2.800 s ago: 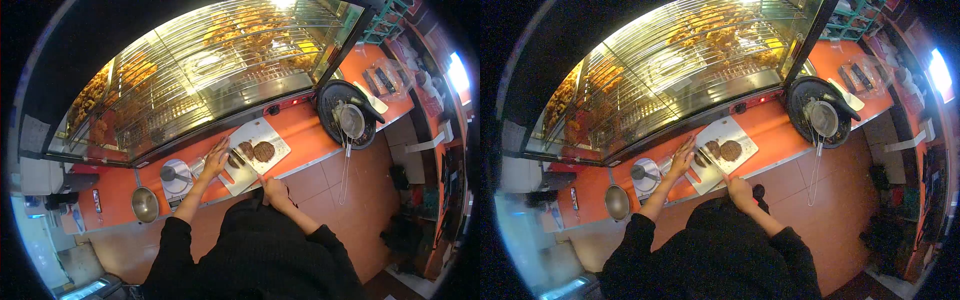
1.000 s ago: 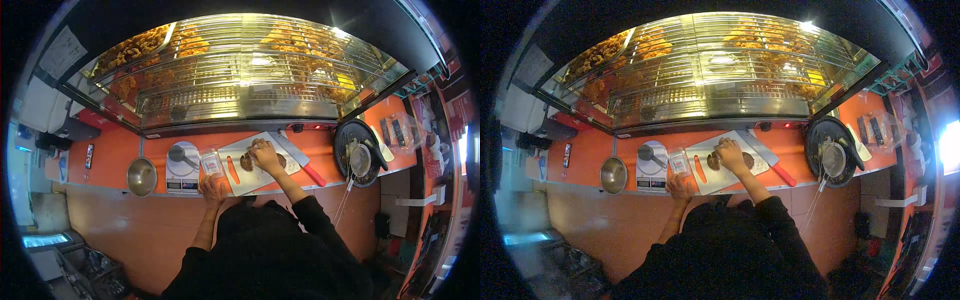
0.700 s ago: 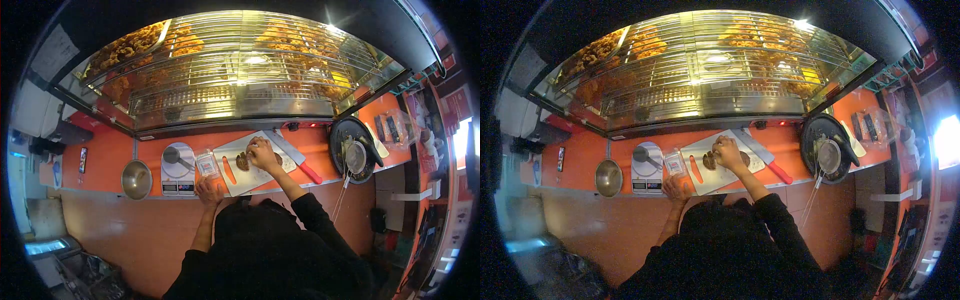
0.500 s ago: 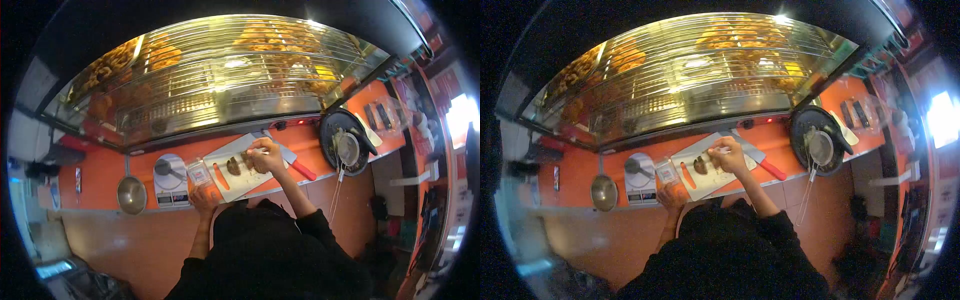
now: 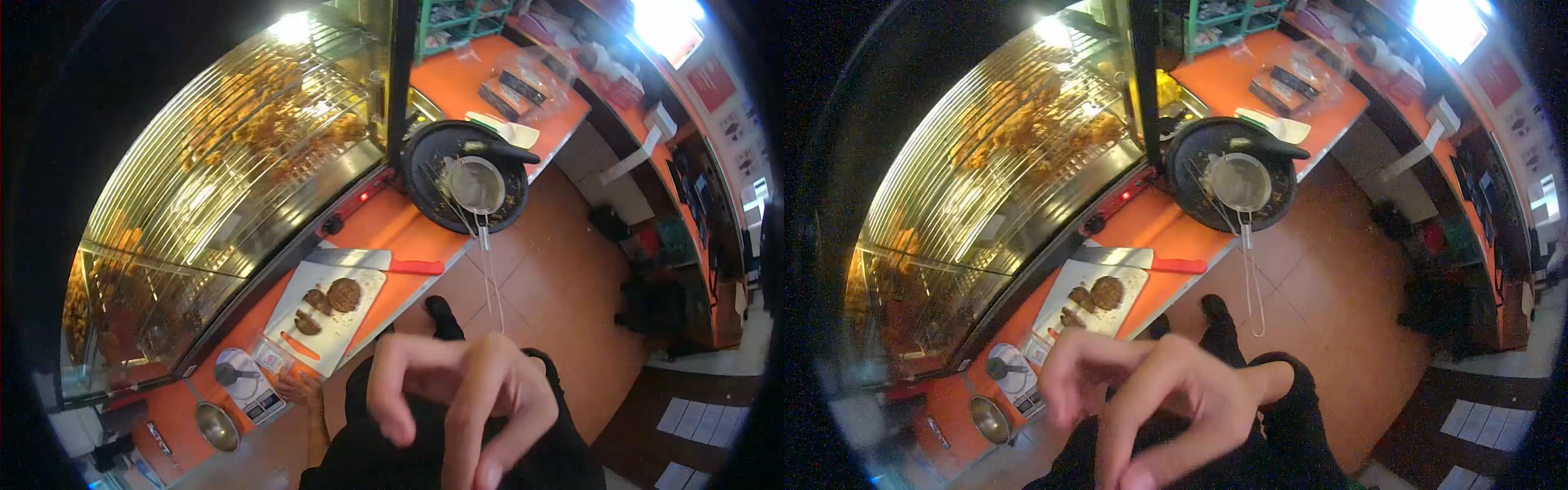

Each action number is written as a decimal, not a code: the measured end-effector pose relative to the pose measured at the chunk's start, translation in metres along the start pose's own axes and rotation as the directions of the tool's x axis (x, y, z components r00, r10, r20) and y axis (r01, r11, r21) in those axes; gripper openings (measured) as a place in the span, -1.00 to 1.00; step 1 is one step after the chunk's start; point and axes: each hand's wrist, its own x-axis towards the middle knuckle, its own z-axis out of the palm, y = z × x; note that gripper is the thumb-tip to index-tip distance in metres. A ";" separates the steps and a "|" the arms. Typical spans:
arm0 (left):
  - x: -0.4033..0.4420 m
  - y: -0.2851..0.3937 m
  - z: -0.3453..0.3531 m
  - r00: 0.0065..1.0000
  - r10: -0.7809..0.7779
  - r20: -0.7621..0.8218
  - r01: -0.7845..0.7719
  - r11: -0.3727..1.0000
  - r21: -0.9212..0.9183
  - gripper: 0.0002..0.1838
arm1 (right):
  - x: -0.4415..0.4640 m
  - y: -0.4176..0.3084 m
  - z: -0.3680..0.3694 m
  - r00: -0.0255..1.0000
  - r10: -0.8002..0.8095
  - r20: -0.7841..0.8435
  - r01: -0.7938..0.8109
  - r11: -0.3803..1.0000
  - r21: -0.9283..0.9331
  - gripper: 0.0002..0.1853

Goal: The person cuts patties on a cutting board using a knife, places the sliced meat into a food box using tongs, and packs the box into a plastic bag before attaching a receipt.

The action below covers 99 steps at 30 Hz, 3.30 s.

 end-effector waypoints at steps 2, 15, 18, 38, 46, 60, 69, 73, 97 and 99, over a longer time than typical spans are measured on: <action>0.003 0.007 -0.005 1.000 -0.013 -0.008 0.013 1.000 0.023 -0.62 | -0.020 -0.017 -0.051 0.967 -0.117 -0.224 0.065 0.971 -0.229 -0.86; 0.067 0.215 -0.089 0.994 0.106 -0.031 -0.110 0.941 -0.320 -0.75 | -0.252 -0.116 -0.660 0.460 -0.522 -0.718 -0.872 -0.418 -0.254 -0.71; 0.093 0.332 -0.111 0.969 0.110 0.220 0.123 0.558 -0.821 -0.87 | -0.208 -0.138 -0.557 0.484 -0.734 -0.476 -0.866 -0.323 -0.381 -0.79; 0.032 0.285 -0.135 0.595 -0.289 0.750 0.719 -0.225 -0.658 -0.30 | -0.141 0.097 -0.346 0.844 -0.081 -0.530 -0.484 -0.543 -0.686 -0.43; -0.031 0.159 -0.157 0.448 -0.637 0.627 0.618 -0.286 -0.732 -0.15 | -0.134 0.034 -0.286 0.789 -0.150 -0.595 -0.613 -0.245 -0.751 -0.64; -0.045 0.029 -0.097 0.615 -0.667 0.421 0.558 -0.009 -0.830 -0.29 | -0.073 0.228 -0.131 0.822 0.398 -0.408 -0.307 -0.294 -0.905 -0.74; -0.022 0.009 -0.099 0.627 -0.582 0.518 0.671 0.066 -0.738 -0.23 | -0.069 0.272 -0.077 0.798 0.259 -0.544 -0.403 -0.442 -0.802 -0.73; -0.019 0.008 -0.098 0.599 -0.559 0.574 0.723 0.068 -0.688 -0.23 | -0.067 0.277 -0.064 0.801 0.229 -0.553 -0.393 -0.496 -0.775 -0.77; -0.002 0.041 -0.094 0.600 -0.577 0.554 0.712 0.069 -0.699 -0.22 | -0.071 0.273 -0.084 0.766 0.305 -0.566 -0.356 -0.532 -0.768 -0.78; 0.001 0.042 -0.092 0.609 -0.586 0.534 0.723 0.133 -0.678 -0.24 | -0.077 0.276 -0.090 0.784 0.295 -0.546 -0.346 -0.522 -0.779 -0.78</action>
